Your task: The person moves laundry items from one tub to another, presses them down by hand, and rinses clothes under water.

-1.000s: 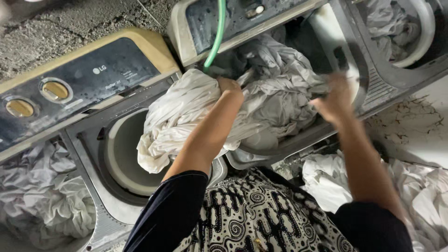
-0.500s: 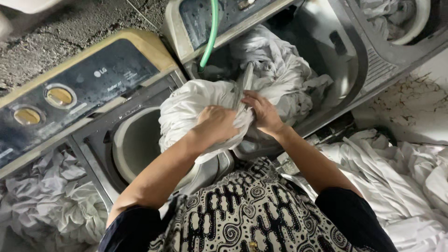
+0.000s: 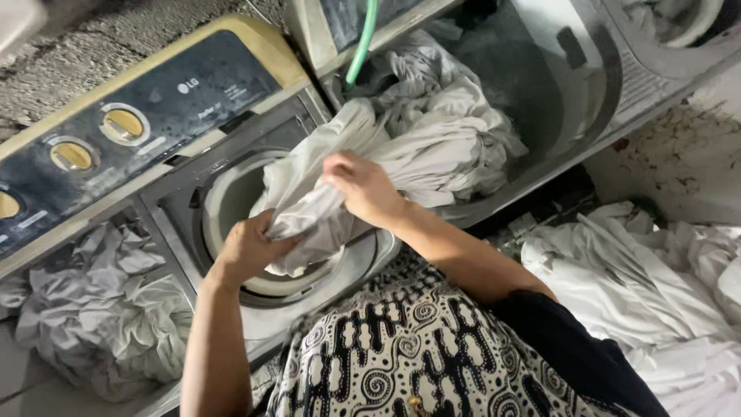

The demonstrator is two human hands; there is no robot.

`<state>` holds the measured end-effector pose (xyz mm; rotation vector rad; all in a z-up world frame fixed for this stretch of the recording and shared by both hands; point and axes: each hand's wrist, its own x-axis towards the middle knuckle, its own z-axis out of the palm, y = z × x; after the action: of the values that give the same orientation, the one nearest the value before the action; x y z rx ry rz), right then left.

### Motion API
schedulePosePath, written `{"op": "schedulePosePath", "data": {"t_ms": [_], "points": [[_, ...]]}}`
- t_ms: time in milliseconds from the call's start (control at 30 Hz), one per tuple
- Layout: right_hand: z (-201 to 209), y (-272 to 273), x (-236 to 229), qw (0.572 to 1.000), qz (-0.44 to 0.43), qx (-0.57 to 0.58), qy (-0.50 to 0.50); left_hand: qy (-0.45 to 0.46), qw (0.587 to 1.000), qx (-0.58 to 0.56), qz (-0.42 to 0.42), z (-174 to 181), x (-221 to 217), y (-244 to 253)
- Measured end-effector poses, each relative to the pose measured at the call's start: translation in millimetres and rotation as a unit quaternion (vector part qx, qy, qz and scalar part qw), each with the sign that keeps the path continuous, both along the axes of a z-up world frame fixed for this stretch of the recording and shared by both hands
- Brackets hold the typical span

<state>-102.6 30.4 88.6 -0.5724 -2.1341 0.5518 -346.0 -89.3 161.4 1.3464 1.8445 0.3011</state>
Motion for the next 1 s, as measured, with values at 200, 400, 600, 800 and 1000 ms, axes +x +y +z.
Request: {"op": "schedulePosePath", "data": {"t_ms": [200,400,600,800,1000], "points": [[-39,-2,-46,0.987,0.026,0.043,-0.151,-0.127,0.98,0.134,0.074,-192,-26,-3],[-14,7,59,0.965,-0.018,-0.26,-0.002,0.03,0.968,0.25,-0.015,-149,-35,12],[-75,32,191,0.841,-0.233,-0.315,-0.373,0.03,0.941,0.326,-0.084,-53,56,113],[-158,63,143,0.877,-0.203,-0.271,-0.341,0.37,0.883,0.012,-0.289,-113,197,222],[-210,66,144,0.9,-0.22,-0.376,0.006,0.258,0.919,-0.017,-0.299,-155,170,245]]}}
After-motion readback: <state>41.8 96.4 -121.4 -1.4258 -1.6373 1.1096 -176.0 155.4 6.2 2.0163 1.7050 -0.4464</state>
